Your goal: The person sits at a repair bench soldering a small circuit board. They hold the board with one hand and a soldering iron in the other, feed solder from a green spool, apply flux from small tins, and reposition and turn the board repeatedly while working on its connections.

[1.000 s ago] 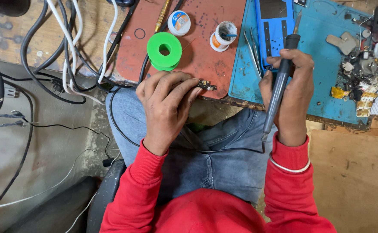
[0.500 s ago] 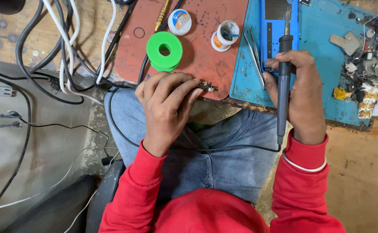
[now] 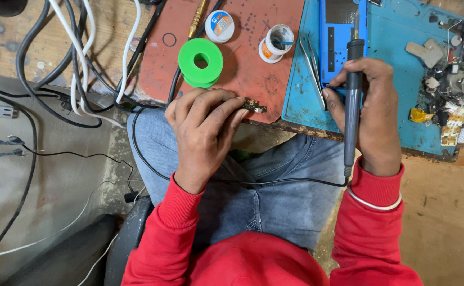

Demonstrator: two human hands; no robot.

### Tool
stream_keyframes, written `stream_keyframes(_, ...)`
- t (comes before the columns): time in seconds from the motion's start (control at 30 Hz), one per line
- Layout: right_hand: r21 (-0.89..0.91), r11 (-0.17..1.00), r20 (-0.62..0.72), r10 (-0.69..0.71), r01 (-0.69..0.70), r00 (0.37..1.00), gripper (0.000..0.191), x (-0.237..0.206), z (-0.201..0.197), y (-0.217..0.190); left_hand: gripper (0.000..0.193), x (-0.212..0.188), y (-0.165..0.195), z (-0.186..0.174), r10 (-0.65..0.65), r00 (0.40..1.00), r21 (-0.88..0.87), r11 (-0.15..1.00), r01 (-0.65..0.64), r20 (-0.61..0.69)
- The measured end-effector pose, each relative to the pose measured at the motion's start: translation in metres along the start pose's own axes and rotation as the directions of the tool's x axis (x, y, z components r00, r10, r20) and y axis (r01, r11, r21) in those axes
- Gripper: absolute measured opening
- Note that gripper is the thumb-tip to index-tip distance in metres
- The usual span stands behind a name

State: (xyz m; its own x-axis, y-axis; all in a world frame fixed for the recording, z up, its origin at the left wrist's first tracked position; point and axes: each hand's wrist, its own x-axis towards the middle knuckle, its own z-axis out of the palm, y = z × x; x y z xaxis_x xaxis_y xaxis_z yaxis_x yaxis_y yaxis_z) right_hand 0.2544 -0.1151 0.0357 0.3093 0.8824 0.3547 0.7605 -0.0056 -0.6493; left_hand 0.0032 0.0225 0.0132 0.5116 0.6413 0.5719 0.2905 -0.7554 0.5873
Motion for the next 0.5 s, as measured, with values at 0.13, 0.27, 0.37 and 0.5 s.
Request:
stream_keyframes(0.13, -0.015, 0.999, 0.008, -0.033, 0.033, 0.999, 0.050, 0.0010, 0.0002, -0.0044, 0.023, -0.0002, -0.0004, -0.0005, 0.003, 1.000, -0.002, 1.000, -0.003, -0.002)
stream_keyframes(0.27, -0.087, 0.995, 0.048, -0.044, 0.048, 0.998, 0.050, 0.0059, -0.0042, -0.0052, 0.023, -0.0006, -0.0003, -0.0010, 0.003, 1.000, -0.002, 1.000, -0.003, 0.004)
stream_keyframes(0.37, -0.109, 0.994, 0.059, -0.015, 0.022, 0.998, 0.050, 0.0062, -0.0043, -0.0050, 0.023, -0.0006, -0.0002, -0.0012, 0.008, 1.000, -0.001, 1.000, -0.008, 0.001)
stream_keyframes(0.5, -0.035, 0.999, 0.050, 0.013, -0.012, 0.999, 0.050, 0.0043, -0.0022, -0.0019, 0.023, -0.0010, 0.0002, -0.0012, -0.002, 1.000, 0.002, 1.000, 0.002, 0.003)
